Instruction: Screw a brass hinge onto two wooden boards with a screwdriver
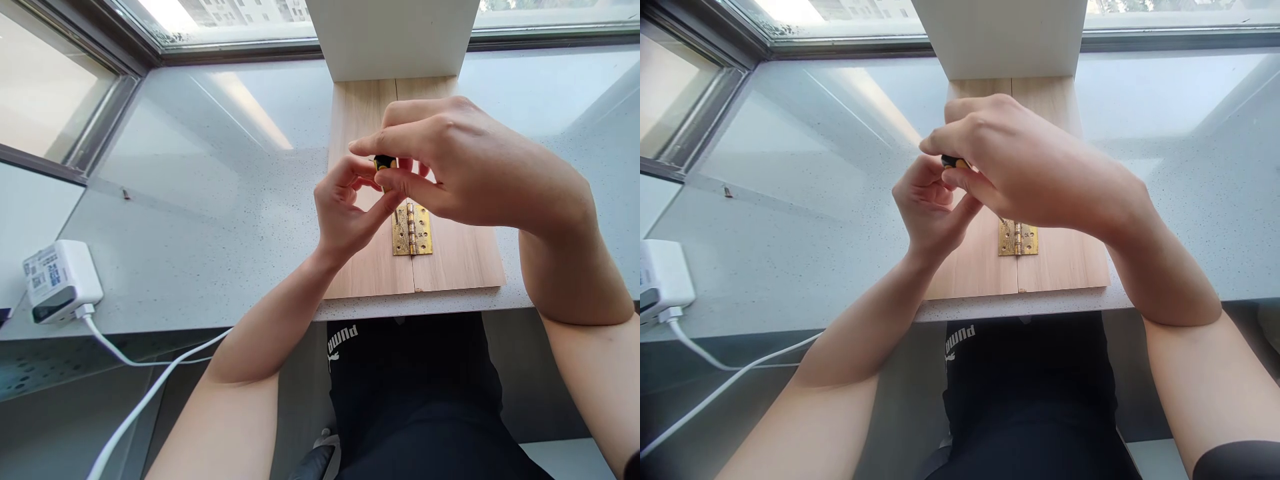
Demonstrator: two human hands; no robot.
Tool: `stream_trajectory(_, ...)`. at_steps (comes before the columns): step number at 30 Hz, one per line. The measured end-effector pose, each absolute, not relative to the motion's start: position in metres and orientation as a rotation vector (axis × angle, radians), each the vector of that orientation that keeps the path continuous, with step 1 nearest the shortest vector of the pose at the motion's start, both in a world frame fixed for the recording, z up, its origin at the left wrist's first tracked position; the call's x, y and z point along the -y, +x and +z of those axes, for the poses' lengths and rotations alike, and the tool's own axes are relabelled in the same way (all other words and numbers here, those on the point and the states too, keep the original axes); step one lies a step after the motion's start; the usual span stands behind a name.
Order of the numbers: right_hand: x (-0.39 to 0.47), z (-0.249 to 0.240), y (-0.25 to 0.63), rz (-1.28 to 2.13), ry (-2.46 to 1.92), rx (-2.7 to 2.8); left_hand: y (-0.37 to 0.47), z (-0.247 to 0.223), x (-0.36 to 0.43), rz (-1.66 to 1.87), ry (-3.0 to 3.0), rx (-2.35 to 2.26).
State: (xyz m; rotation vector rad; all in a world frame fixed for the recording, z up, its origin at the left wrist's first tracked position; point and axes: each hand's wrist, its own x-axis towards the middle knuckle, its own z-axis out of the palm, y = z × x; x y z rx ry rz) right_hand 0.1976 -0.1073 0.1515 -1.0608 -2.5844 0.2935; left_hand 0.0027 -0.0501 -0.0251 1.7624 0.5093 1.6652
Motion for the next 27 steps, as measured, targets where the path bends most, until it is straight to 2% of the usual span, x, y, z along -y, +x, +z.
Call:
stream_trajectory(16,0.108,0.154,0.189,0.183,-1.246,2.484,0.001,-0.019,0.05,1.691,1.795,-0.598)
stream_trajectory(27,0.114,0.149,0.185,0.166,-1.309,2.401,-0.004,-0.014,0.035,1.49,1.823,-0.318)
